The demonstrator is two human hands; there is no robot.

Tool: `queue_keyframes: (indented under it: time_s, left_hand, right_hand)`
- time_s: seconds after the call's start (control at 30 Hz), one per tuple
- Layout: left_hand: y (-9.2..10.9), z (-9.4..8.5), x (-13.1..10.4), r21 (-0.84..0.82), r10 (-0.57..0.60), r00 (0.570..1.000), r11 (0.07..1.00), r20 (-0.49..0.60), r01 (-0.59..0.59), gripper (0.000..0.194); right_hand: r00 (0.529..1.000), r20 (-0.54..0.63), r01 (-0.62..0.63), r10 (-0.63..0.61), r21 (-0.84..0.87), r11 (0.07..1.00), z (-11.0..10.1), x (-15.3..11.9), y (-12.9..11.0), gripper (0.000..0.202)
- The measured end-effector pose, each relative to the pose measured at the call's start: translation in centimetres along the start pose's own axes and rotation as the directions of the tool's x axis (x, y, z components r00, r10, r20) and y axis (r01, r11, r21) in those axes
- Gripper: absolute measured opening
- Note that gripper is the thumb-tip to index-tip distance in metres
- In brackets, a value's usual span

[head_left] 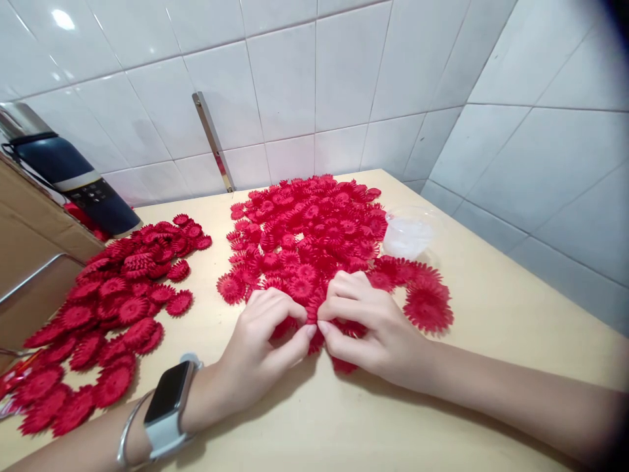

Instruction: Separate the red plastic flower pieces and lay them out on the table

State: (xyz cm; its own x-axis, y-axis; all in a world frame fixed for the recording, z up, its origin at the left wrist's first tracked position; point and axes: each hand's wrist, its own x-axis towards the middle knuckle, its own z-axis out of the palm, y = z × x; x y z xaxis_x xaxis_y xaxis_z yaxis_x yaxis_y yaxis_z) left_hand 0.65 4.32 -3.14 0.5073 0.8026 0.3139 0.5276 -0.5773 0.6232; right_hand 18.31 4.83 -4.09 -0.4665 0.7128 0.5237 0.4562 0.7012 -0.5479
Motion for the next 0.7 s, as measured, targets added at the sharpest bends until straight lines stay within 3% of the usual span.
queue_keyframes:
  time_s: [0.33, 0.57, 0.7]
  left_hand:
    - [0.12, -0.14, 0.01, -0.031, -0.004, 1.000, 1.000, -0.007, 0.004, 0.010]
    - [0.14, -0.09, -0.09, -0.030, -0.021, 1.000, 0.999, -0.010, 0.021, 0.010]
    - [-0.09, -0.09, -0.10, -0.039, -0.061, 0.997, 0.997, -0.037, 0.059, 0.009]
  right_hand:
    - [0.988, 0.106, -0.135, 0.116, 0.194, 0.972, -0.21, 0.22, 0.13, 0.021]
    - [0.985, 0.129, -0.141, 0.116, 0.200, 0.970, -0.19, 0.20, 0.02, 0.020]
    - [0.984, 0.087, -0.168, 0.154, 0.192, 0.967, -0.15, 0.18, 0.08, 0.023]
